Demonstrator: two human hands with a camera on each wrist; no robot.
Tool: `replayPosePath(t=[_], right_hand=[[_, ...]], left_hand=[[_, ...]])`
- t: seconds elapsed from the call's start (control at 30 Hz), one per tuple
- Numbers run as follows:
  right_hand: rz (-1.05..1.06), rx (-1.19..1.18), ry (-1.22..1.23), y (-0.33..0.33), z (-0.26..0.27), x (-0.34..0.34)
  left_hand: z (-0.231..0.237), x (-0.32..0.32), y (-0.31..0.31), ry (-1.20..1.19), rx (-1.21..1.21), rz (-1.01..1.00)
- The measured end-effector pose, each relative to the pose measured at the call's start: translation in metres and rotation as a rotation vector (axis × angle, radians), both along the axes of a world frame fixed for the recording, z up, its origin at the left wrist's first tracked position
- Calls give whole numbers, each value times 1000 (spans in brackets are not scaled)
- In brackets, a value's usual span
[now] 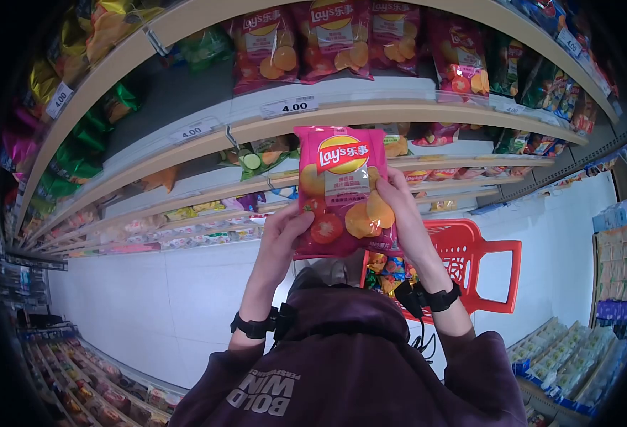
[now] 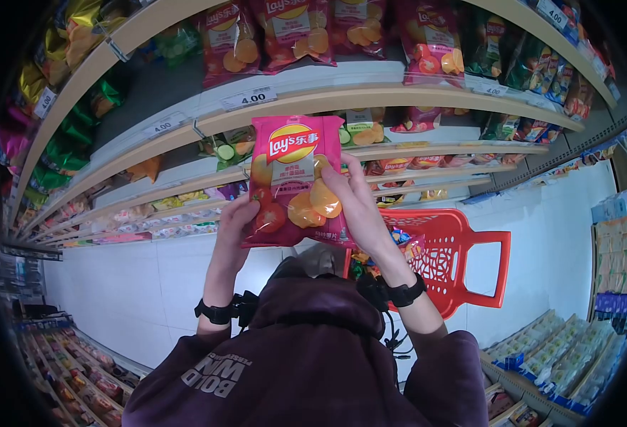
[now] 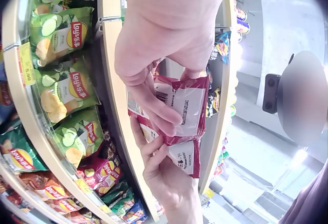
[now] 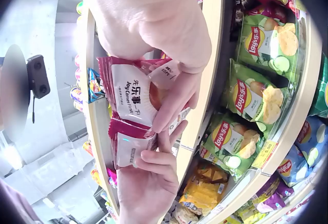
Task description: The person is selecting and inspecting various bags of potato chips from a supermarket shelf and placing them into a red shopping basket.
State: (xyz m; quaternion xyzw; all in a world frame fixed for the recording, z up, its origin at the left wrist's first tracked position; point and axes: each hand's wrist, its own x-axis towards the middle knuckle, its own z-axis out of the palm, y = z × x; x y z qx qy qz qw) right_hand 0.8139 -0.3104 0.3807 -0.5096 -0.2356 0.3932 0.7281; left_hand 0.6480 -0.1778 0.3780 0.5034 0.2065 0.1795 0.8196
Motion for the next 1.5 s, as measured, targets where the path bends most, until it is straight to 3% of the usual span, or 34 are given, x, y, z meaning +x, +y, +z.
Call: replayPosePath(t=[1.03,1.13,1.23,1.5], right_hand=[[205,164,-82,-11,4,-4],[131,135,-152,-8,3,-6],[46,2,28,-5,6,-3],[-9,58,31,1,4,-5]], left_hand=[[-5,-4,7,-117,153,2],[-2,-3,7,-122,138,-11],[4,-1,4,-105,66,9],[2,0,5,-121,62,-1]])
